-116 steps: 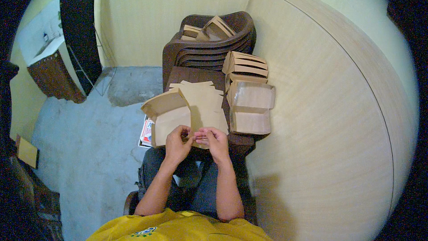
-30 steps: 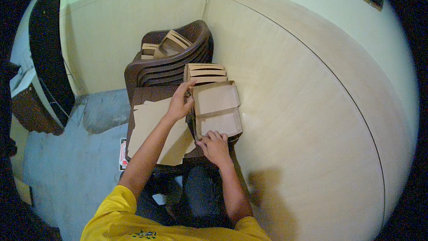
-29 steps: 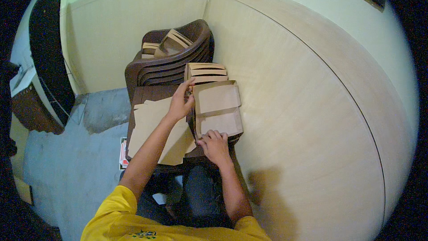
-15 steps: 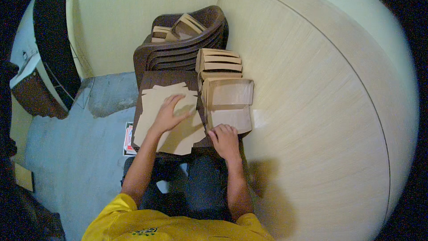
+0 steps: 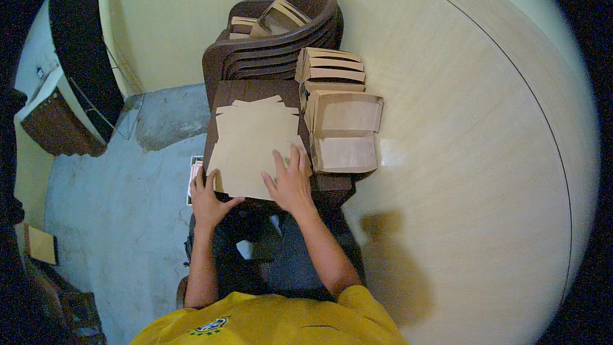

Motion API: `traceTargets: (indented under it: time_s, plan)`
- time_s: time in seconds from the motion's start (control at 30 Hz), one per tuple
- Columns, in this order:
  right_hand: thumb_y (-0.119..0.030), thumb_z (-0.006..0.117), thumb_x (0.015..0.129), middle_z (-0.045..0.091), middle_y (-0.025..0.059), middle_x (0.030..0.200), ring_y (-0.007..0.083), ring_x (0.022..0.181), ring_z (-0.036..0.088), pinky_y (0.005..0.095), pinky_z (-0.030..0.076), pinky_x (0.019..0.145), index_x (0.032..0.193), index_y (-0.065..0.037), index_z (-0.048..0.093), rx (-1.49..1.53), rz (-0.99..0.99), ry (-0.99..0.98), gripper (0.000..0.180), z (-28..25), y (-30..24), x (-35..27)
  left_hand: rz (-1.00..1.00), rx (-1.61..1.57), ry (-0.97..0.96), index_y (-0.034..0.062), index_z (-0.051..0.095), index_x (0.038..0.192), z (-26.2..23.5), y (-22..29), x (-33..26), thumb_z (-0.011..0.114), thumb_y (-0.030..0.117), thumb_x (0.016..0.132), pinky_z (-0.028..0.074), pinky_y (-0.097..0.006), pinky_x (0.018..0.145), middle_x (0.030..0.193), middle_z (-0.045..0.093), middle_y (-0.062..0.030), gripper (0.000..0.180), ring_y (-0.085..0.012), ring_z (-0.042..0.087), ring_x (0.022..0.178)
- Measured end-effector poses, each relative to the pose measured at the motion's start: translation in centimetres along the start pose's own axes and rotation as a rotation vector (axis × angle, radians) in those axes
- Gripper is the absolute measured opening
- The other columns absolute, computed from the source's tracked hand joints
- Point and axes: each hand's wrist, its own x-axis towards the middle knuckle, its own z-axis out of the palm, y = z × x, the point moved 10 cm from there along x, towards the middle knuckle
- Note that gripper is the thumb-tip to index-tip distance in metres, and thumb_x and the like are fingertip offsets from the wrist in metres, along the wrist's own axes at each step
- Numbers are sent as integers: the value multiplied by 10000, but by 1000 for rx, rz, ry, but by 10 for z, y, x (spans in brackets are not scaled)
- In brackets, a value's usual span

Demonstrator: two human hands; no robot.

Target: The person folds flat cardboard pieces into small rectangular boxes by hand. They repeatedly pick up a flat piece, fold the sides, and tuck the flaps to form a box, then place the finished box on a growing stack to the right.

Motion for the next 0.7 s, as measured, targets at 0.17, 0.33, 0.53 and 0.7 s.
traceTargets:
  time_s: [0.17, 0.33, 0.53, 0.7]
  plan:
    - [-653, 528, 1062, 415, 444, 1582, 601, 1478, 384, 632, 395, 1194, 1642, -36, 413, -163, 394, -467, 855, 60, 49, 42, 14, 104, 104, 74, 674, 1414, -10, 21, -17, 973, 576, 665, 376, -572, 1200, 1603, 468, -259, 950, -466, 461, 1420]
    - [-618, 587, 1043, 519, 435, 1480, 599, 1383, 509, 611, 450, 1161, 1607, -17, 444, -98, 308, -459, 837, 60, 50, 64, -38, -113, 207, 43, 772, 1215, -10, 21, -24, 1031, 335, 638, 476, -514, 1118, 1368, 639, -176, 696, -383, 572, 1295]
    - [-436, 719, 1005, 511, 398, 1484, 553, 1310, 586, 540, 459, 1171, 1578, 4, 465, 146, 391, -291, 766, 41, 64, 61, -198, -353, 276, -18, 757, 1155, -1, 3, -26, 1022, 262, 656, 474, -510, 1124, 1287, 644, -175, 630, -382, 579, 1290]
    - [-346, 784, 965, 497, 354, 1520, 493, 1359, 569, 511, 445, 1194, 1518, 13, 541, 238, 314, -164, 702, 42, 73, 58, -142, -203, 201, -25, 721, 1081, -8, 2, -9, 1015, 323, 677, 443, -542, 1130, 1387, 597, -219, 608, -417, 500, 1364]
